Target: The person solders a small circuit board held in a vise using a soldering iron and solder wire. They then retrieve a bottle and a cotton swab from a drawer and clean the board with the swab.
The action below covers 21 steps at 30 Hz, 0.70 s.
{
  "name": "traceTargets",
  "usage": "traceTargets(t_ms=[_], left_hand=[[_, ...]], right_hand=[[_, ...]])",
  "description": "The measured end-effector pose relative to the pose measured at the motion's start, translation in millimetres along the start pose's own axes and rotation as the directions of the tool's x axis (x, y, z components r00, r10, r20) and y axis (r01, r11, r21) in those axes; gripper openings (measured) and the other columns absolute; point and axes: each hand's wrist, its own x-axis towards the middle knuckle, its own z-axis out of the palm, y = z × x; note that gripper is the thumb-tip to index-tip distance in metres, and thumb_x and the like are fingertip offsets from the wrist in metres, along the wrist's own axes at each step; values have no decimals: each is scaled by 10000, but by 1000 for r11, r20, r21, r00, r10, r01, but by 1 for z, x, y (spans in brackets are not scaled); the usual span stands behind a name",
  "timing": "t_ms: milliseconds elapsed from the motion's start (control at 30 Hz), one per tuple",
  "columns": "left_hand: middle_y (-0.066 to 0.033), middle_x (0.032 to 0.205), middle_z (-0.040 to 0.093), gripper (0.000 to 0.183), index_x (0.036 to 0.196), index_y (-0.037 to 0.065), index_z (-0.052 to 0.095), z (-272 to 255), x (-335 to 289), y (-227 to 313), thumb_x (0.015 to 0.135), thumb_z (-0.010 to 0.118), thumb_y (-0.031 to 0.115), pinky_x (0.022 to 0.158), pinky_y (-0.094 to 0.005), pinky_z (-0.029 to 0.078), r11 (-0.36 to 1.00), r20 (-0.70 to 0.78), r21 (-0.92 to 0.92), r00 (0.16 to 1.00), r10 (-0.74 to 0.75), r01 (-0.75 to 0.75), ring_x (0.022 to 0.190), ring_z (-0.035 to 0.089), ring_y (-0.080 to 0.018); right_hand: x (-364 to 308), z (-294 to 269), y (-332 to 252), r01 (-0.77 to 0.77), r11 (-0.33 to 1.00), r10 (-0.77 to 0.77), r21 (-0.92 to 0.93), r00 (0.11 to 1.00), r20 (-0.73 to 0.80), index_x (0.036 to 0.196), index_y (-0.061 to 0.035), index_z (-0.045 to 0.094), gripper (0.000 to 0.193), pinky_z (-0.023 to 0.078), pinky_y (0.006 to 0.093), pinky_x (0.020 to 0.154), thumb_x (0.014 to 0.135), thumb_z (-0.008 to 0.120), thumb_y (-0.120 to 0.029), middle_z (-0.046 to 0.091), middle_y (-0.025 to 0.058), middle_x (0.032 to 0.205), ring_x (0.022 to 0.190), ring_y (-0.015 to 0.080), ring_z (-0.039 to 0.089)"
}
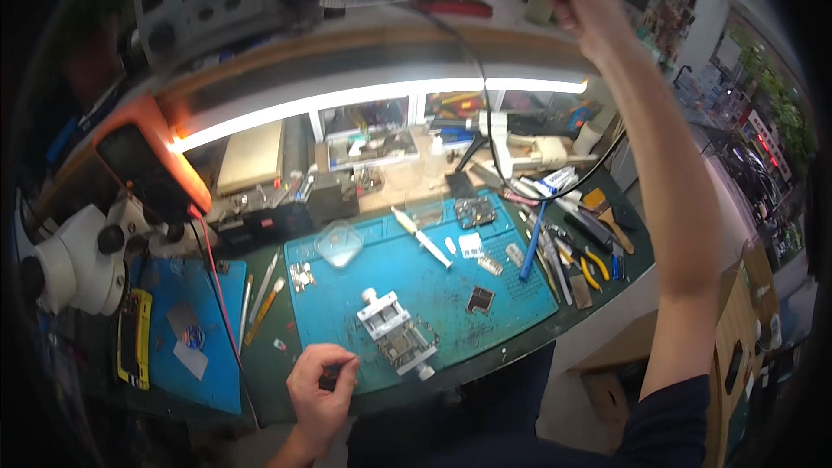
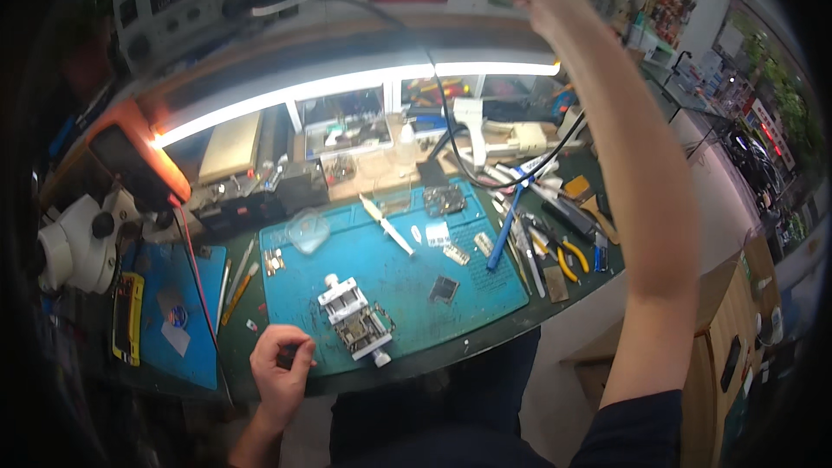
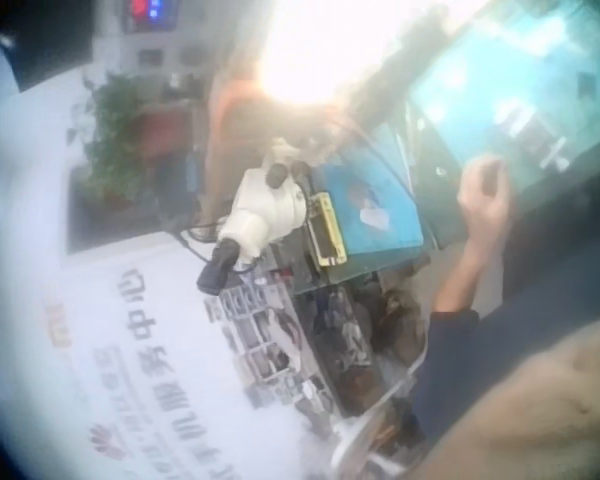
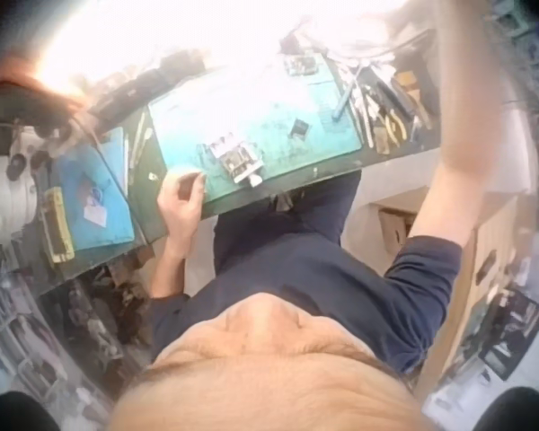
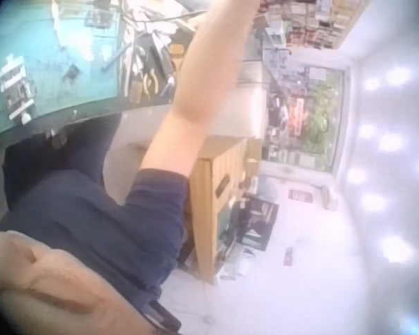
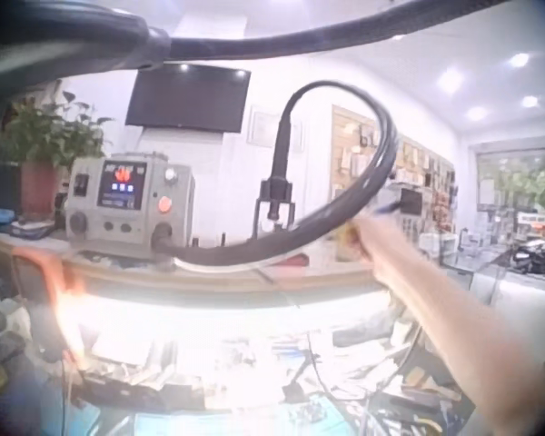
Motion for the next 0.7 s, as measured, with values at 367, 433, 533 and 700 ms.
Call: traceTargets(t_ms=[367,433,533,700], left_hand=[[-105,923,626,132,924,1,653,20,2,0,825,719,-56,573,-237,536,976,129,140,980,148,-166,723,624,-140],[-103,937,631,155,936,5,661,22,0,1,815,733,-59,593,-255,575,972,120,192,986,113,-135,750,654,-163],[-102,933,627,163,939,4,662,22,4,5,810,736,-62,590,-253,574,952,136,248,979,151,-181,750,655,-165],[-99,913,619,185,921,6,668,30,6,3,780,759,-71,552,-246,564,965,111,225,987,114,-136,712,642,-148]], right_hand=[[-77,-25,-31,208,971,-235,121,926,295,923,-31,661,272,291,220,450,944,593,-293,527,-2,609,502,59,394],[-101,-51,16,283,940,-320,190,924,209,882,-40,646,297,338,209,506,982,559,-306,511,-29,593,530,37,446],[-217,-23,38,328,943,-332,49,934,131,1119,-1,633,350,372,204,605,992,480,-289,588,40,774,659,60,490],[-336,-13,53,414,907,-369,-77,871,324,1036,-39,686,301,449,262,528,870,652,-287,635,70,772,552,144,552]])
